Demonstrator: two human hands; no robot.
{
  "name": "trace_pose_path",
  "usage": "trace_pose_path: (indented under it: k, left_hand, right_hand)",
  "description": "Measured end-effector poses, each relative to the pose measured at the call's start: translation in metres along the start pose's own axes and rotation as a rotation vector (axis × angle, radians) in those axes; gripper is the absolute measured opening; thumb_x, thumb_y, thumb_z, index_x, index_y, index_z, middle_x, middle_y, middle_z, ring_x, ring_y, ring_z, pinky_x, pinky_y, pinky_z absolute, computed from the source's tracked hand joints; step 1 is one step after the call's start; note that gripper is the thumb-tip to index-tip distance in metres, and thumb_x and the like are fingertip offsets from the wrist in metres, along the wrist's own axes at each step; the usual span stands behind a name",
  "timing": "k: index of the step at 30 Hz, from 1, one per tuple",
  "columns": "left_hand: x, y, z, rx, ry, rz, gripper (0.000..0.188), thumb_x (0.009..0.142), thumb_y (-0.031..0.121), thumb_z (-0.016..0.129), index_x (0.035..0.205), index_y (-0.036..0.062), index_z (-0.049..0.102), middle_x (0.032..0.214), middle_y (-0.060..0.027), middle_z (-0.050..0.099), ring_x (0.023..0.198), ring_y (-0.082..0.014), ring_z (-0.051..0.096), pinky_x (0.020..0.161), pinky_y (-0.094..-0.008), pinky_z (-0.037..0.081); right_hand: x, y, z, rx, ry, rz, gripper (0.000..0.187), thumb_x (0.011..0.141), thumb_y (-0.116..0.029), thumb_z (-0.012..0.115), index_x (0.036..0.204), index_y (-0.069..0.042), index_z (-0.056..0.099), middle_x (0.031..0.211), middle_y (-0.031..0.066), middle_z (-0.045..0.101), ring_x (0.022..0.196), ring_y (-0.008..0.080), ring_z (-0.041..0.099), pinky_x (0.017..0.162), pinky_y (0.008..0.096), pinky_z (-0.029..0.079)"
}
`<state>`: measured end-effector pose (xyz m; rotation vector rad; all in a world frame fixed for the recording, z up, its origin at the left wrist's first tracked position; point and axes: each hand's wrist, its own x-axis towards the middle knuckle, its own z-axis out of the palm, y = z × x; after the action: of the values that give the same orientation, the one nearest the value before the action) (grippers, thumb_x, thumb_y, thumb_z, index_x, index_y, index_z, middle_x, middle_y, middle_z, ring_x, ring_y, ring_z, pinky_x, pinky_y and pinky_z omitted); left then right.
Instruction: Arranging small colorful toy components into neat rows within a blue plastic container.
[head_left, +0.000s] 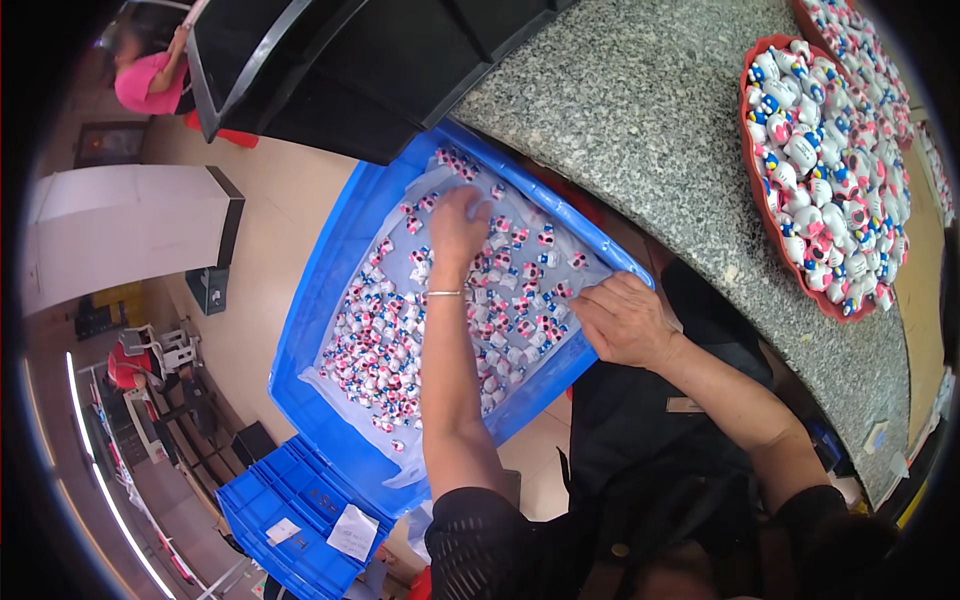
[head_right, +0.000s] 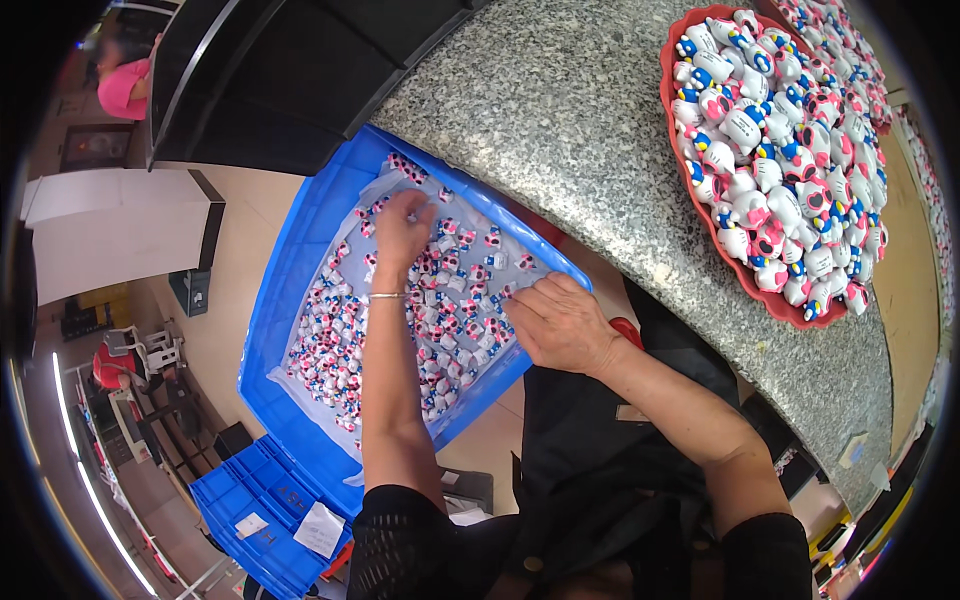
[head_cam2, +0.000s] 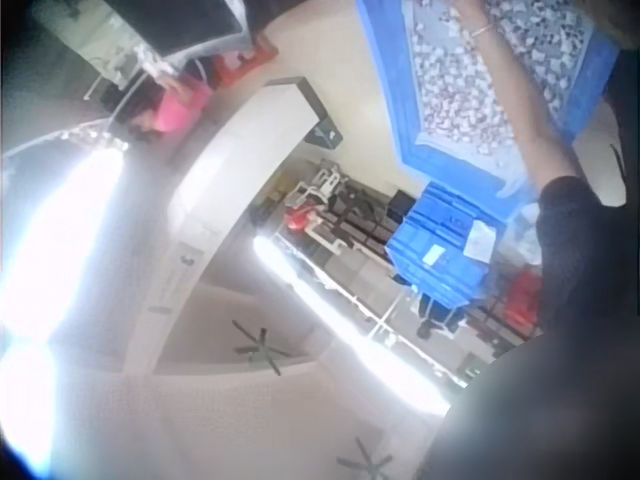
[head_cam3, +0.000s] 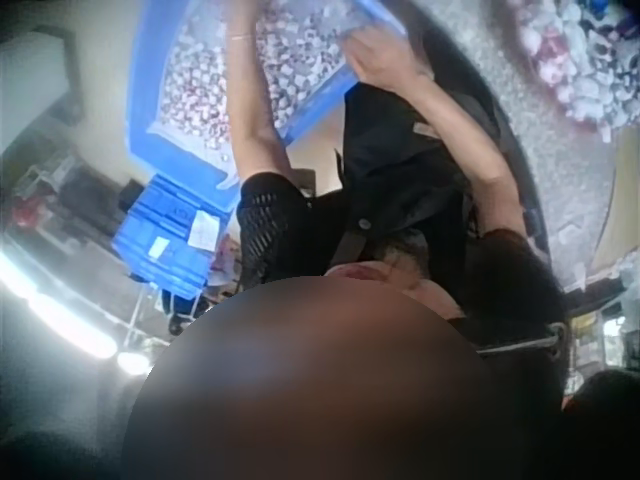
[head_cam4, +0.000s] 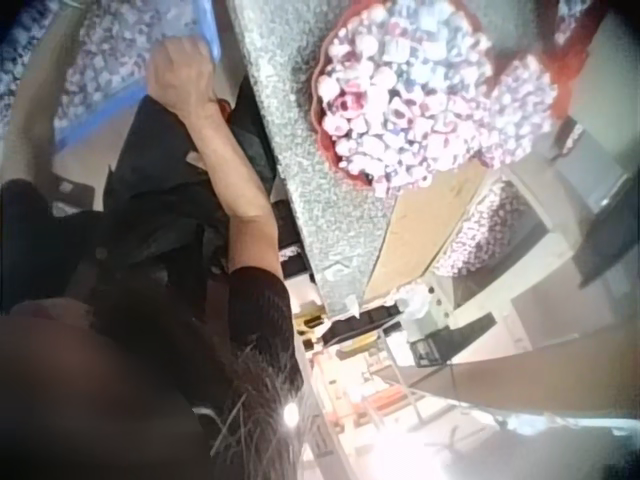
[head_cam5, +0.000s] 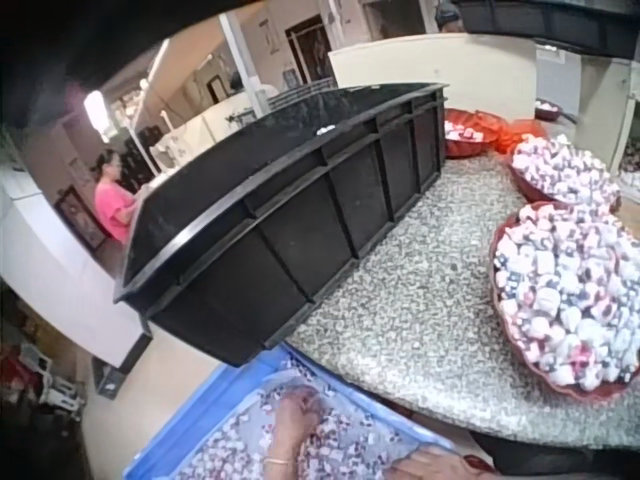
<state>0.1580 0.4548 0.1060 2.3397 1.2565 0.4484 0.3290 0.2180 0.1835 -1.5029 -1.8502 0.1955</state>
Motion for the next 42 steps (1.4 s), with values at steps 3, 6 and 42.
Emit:
trace_pose_path:
  k: [3, 6, 42]
  left_hand:
    - [0.009, 0.009, 0.025, -0.093, 0.170, 0.156, 0.028, 0.073, 0.012, 0.074, 0.099, 0.0054, 0.065, 0.088, -0.0126, 0.065, 0.078, -0.0303, 0.063, 0.070, -0.0413, 0.051]
    - [0.009, 0.016, 0.037, -0.007, 0.151, 0.023, 0.028, 0.072, 0.012, 0.074, 0.099, 0.0053, 0.065, 0.084, -0.0122, 0.062, 0.079, -0.0303, 0.063, 0.075, -0.0417, 0.052]
    - [-0.032, 0.042, 0.046, -0.030, -0.005, -0.260, 0.011, 0.075, 0.020, 0.072, 0.083, 0.0130, 0.075, 0.114, -0.0048, 0.060, 0.112, -0.0329, 0.046, 0.097, -0.0498, 0.031]
  right_hand:
    - [0.002, 0.000, -0.001, 0.001, -0.003, -0.008, 0.022, 0.071, -0.007, 0.067, 0.093, -0.007, 0.070, 0.088, 0.0045, 0.065, 0.079, 0.0202, 0.061, 0.077, 0.0334, 0.046]
    - [0.003, -0.001, -0.001, -0.003, -0.004, -0.006, 0.022, 0.071, -0.007, 0.067, 0.093, -0.007, 0.070, 0.088, 0.0046, 0.065, 0.078, 0.0203, 0.061, 0.076, 0.0337, 0.046]
    - [0.001, 0.000, 0.002, -0.008, 0.053, -0.023, 0.013, 0.075, -0.007, 0.066, 0.088, -0.007, 0.067, 0.080, 0.0036, 0.059, 0.078, 0.0207, 0.058, 0.078, 0.0331, 0.045]
